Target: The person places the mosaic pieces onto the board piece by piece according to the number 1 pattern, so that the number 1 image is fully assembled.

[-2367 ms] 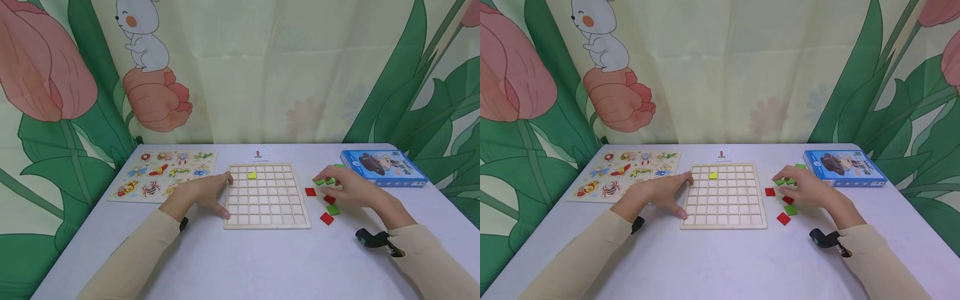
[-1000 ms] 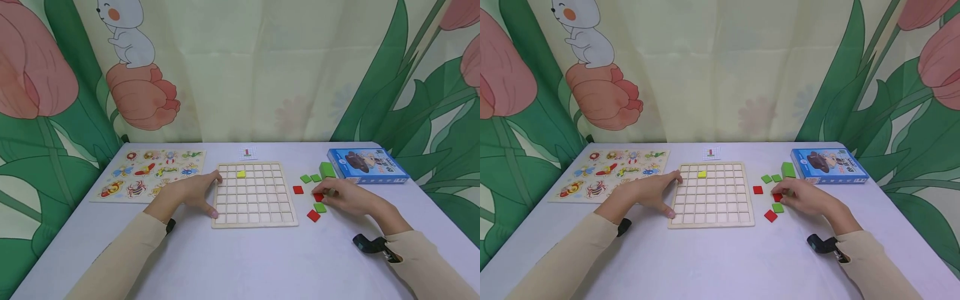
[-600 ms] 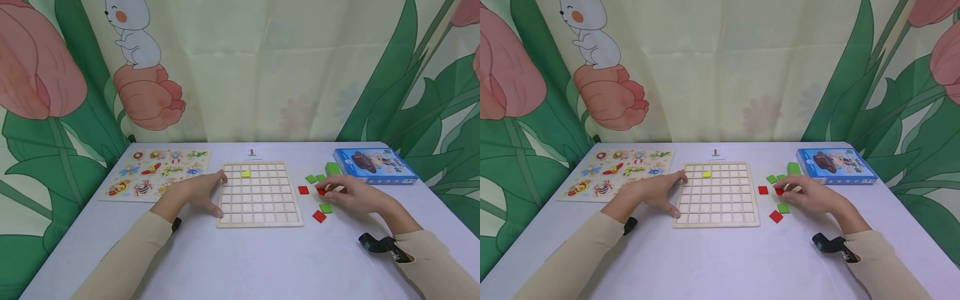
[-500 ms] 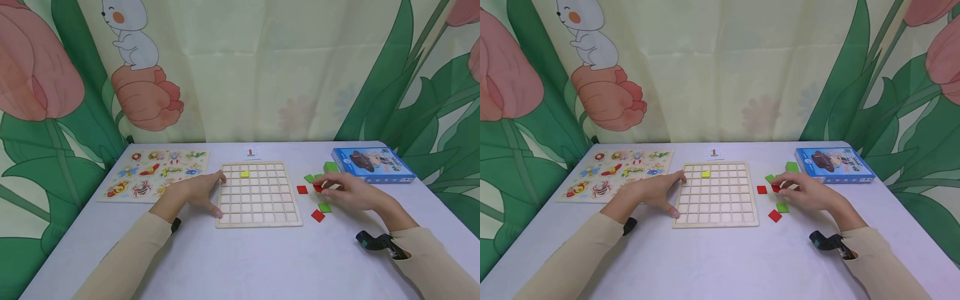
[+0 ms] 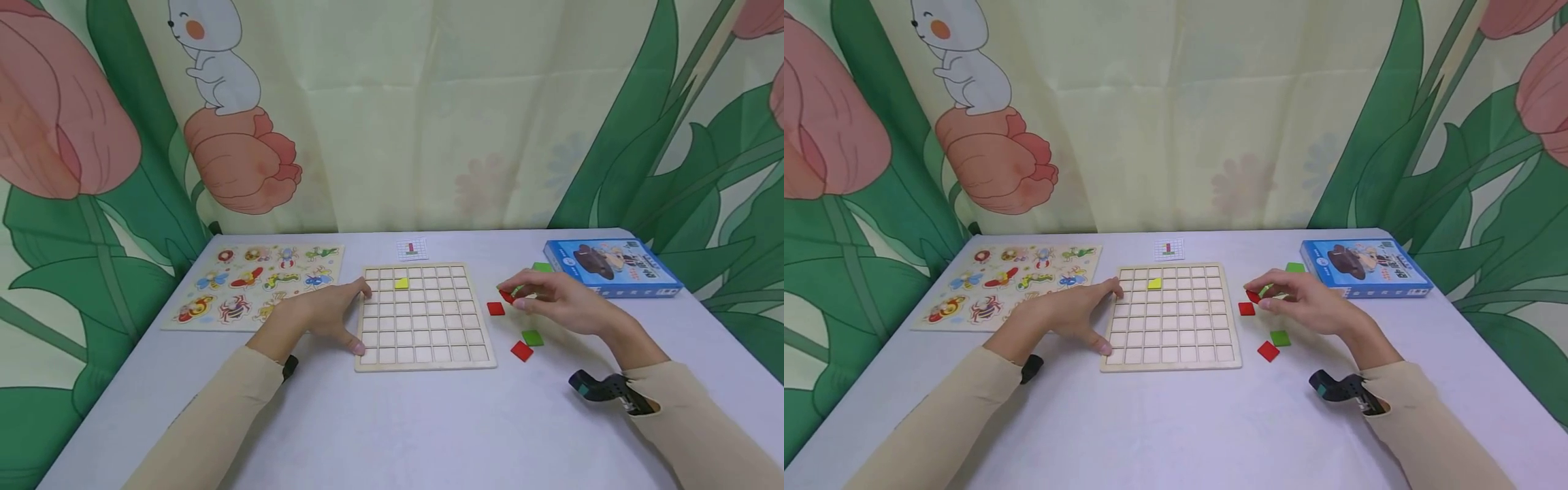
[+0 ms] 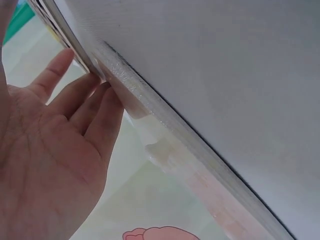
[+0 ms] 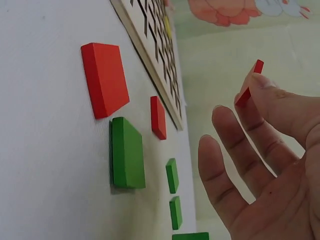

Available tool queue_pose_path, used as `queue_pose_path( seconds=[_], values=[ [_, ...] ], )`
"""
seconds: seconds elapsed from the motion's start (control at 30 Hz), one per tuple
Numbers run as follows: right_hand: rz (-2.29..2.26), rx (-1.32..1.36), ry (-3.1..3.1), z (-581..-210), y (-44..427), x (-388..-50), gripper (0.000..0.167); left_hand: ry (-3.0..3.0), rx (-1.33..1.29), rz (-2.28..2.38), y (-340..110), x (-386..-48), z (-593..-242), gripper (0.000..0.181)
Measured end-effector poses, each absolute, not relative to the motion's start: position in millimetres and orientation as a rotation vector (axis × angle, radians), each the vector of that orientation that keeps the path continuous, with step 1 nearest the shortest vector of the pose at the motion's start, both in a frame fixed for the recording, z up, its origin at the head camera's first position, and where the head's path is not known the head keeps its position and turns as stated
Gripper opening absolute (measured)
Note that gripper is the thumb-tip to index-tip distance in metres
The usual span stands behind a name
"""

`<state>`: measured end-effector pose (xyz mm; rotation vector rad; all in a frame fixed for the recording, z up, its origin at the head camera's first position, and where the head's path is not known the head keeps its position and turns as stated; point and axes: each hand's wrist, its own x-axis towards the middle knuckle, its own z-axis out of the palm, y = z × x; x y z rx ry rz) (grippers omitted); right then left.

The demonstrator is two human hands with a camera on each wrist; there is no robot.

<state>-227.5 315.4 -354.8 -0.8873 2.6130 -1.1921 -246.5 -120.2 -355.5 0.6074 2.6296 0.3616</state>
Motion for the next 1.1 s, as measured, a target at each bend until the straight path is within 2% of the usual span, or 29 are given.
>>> queue_pose_path(
  seconds=[0.37, 0.7, 1.1],
  values=[
    [-1.371, -0.866, 2.495, -356, 290, -244, 0.034, 2.596, 0.622, 0.372, -123, -246, -355, 0.114],
    [-1.476, -0.897, 2.416, -358, 273, -255, 0.035, 2.587, 0.595, 0.360, -122, -246, -357, 0.108],
    [-1.527, -0.953, 2.324, -352, 261, -264, 0.036, 2.615, 0.662, 0.356, -121, -247, -356, 0.093]
  ],
)
